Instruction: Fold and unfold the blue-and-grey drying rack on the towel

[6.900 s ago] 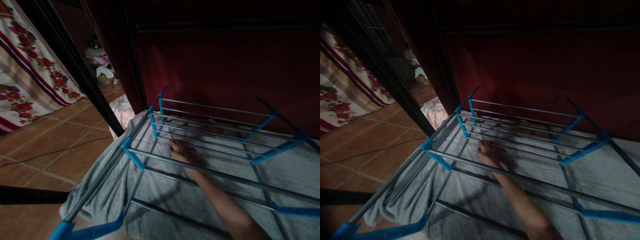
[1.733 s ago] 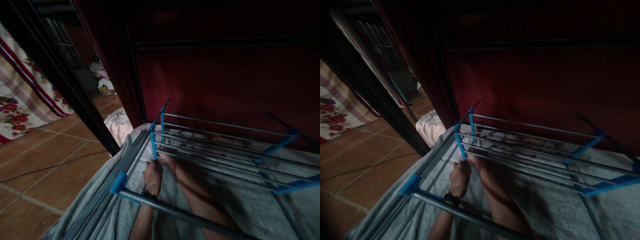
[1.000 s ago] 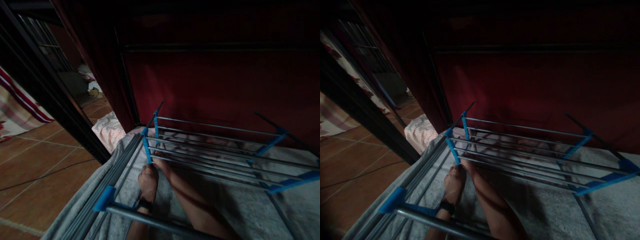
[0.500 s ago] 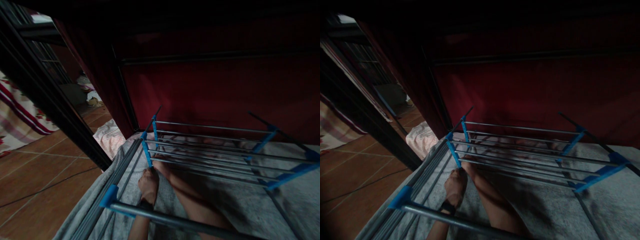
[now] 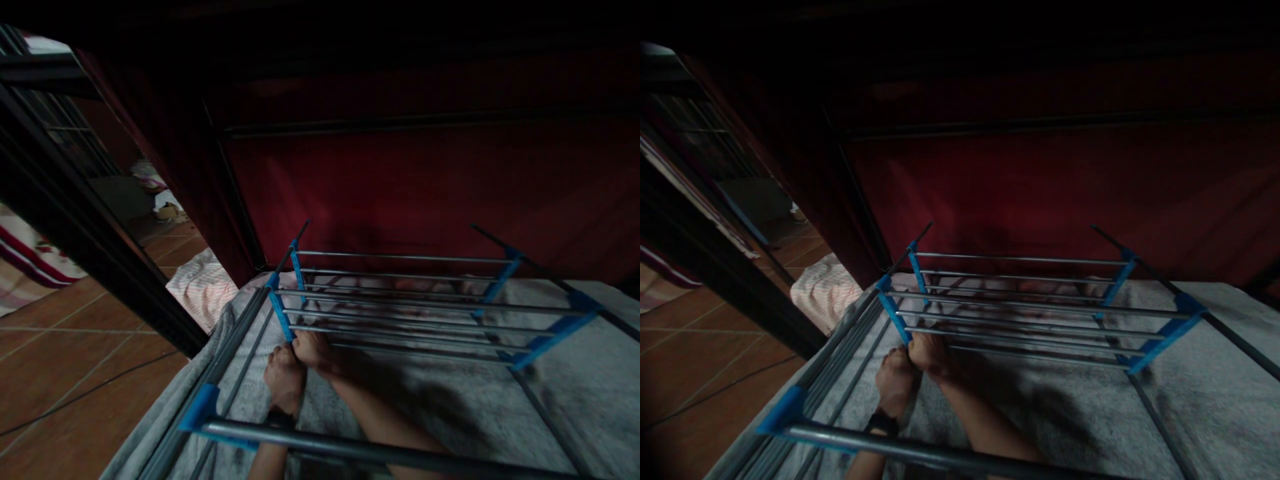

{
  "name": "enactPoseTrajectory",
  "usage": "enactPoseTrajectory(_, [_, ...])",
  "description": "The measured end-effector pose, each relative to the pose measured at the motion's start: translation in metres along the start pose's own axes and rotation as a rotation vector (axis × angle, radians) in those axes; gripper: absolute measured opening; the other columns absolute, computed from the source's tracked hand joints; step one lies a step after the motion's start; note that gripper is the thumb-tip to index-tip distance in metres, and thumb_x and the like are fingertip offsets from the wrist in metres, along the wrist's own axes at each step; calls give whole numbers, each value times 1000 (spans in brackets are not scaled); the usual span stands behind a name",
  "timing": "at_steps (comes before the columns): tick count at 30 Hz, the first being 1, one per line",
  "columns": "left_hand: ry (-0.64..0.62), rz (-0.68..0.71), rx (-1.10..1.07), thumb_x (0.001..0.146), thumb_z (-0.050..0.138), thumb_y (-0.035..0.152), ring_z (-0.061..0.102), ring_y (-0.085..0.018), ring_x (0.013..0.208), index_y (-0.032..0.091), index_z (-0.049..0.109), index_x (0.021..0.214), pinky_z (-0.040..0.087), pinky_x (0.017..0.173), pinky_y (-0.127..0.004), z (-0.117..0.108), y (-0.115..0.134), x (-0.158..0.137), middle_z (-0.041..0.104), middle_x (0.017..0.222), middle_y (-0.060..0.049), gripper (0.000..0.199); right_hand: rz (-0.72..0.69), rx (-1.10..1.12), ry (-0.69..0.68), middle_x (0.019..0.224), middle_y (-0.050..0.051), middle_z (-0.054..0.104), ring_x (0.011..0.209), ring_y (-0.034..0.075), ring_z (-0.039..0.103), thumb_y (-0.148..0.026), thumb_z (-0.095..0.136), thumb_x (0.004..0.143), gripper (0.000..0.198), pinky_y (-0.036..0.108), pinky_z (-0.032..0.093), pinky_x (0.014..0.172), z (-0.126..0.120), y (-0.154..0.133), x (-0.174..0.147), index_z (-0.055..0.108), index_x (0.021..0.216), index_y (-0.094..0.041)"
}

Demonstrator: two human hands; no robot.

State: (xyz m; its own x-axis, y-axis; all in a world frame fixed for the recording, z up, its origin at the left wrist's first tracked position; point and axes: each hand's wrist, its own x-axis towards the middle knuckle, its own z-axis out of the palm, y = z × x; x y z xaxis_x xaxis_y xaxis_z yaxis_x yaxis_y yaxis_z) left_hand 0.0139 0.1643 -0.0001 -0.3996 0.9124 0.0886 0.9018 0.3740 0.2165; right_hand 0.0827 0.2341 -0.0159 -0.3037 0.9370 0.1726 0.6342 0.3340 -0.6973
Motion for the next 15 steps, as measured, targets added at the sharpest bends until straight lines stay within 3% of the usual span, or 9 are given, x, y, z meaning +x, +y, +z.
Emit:
enactPoseTrajectory(3, [9,-8,-4,100,47,18,68,-22,93,14,69,100,44,70,-29,2,0,1,71,95,-11,22,-6,-41,-71,96,6,75,95,23,67,-13,58,85,16,32,46,88,3,3,-5,72,91,-18])
enactPoseTrajectory(8, [-11,12,-17,100,47,18,69,-23,94,12,70,102,43,71,-29,2,-2,1,72,97,-12,23,-38,-10,-67,104,4,75,103,21,65,-8,51,86,27,32,43,98,4,1,-10,70,103,-17])
enactPoseTrajectory(12, [-55,57,-25,98,42,11,70,-24,94,12,72,99,44,70,-29,3,-9,4,73,97,-14,29,-82,9,18,131,7,68,123,23,58,-1,48,84,47,37,39,109,-3,-2,-27,64,126,-14])
enactPoseTrajectory(15, [-74,111,-51,95,45,14,70,-24,90,15,72,90,44,67,-29,7,-15,11,73,93,-12,28,-67,-21,37,144,7,61,129,26,56,-5,51,85,49,42,40,113,-13,-1,-53,63,131,-17])
